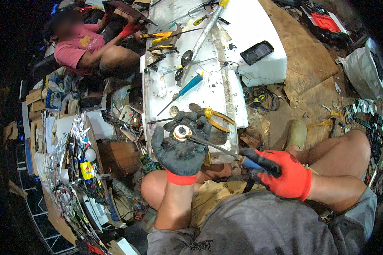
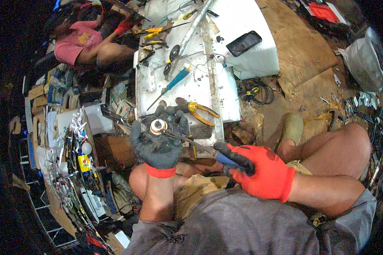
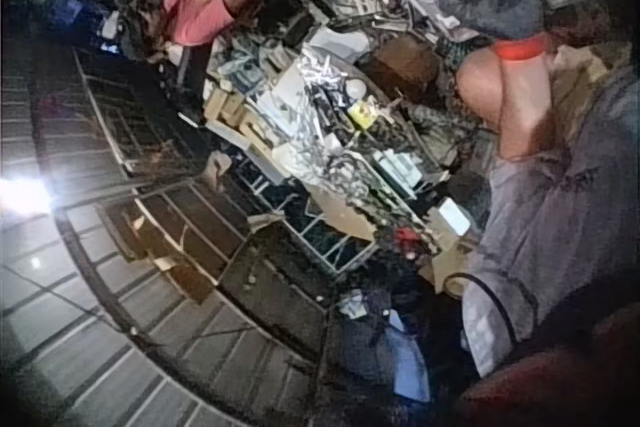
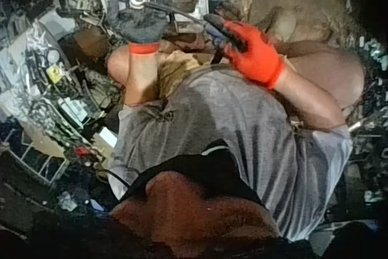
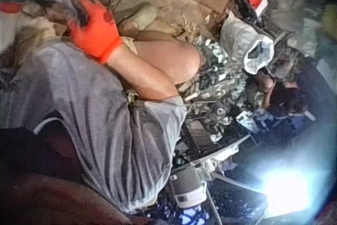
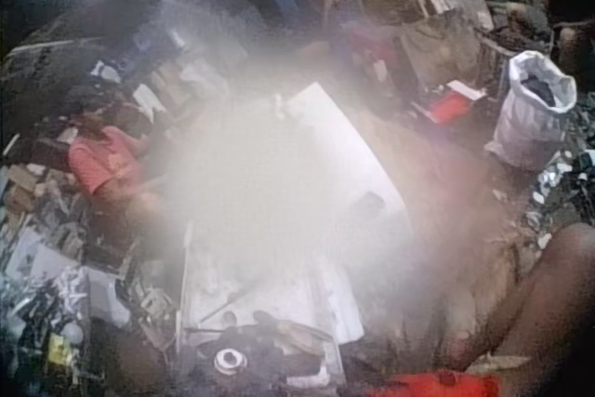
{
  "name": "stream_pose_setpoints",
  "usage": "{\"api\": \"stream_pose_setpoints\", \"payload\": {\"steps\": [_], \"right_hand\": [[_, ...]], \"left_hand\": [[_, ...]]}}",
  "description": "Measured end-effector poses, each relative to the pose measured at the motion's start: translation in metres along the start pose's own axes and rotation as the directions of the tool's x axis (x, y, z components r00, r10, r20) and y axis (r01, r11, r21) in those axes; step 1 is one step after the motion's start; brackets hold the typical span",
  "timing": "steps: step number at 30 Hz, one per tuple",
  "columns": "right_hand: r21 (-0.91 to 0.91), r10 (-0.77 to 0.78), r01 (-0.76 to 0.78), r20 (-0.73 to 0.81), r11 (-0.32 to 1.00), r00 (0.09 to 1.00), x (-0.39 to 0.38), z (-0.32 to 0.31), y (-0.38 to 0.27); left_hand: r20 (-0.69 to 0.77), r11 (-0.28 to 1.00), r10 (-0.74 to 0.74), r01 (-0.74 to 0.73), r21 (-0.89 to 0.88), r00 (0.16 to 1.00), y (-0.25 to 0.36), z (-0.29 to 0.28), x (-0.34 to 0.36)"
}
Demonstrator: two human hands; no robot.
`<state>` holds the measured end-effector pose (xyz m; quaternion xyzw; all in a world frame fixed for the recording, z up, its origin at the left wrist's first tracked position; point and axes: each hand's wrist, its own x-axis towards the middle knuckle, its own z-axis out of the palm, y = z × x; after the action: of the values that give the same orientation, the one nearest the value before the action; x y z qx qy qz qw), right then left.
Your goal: The person sits on the floor and uses a hammer and screwdriver to disassemble a small cylindrical electronic component. They repeatedly strike the component to loosen parts, then use the screwdriver to pry and remove internal pieces.
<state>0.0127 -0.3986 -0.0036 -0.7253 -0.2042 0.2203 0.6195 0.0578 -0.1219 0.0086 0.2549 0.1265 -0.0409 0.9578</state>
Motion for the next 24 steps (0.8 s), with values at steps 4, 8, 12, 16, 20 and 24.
{"api": "stream_pose_setpoints", "payload": {"steps": [4, 8, 12, 16, 20, 24], "right_hand": [[-0.108, 0.046, -0.055, -0.079, 0.993, 0.996, -0.002, -0.01, -0.02], [-0.112, 0.005, -0.011, -0.046, 0.994, 0.999, -0.001, -0.021, -0.022], [-0.217, -0.066, 0.058, -0.029, 0.975, 0.997, -0.003, -0.027, -0.027], [-0.321, -0.092, 0.074, -0.041, 0.944, 0.995, -0.006, -0.027, -0.034], [0.007, -0.083, 0.085, -0.155, 0.996, 0.985, 0.003, -0.007, -0.006], [0.498, 0.184, -0.117, -0.087, 0.859, 0.979, 0.03, 0.01, 0.0]], "left_hand": [[0.132, 1.0, -0.009, 0.005, 0.031, 0.991, 0.008, -0.006, 0.0], [0.201, 0.989, 0.035, -0.063, 0.133, 0.979, 0.017, 0.0, -0.006], [0.234, 0.985, -0.007, -0.034, 0.169, 0.972, 0.03, 0.006, -0.01], [0.298, 0.998, -0.064, 0.061, 0.02, 0.953, 0.034, 0.006, -0.006], [0.308, 0.986, -0.137, 0.159, -0.046, 0.941, 0.024, 0.002, -0.008], [0.246, 0.981, -0.189, 0.169, 0.099, 0.951, 0.004, 0.009, -0.01]]}}
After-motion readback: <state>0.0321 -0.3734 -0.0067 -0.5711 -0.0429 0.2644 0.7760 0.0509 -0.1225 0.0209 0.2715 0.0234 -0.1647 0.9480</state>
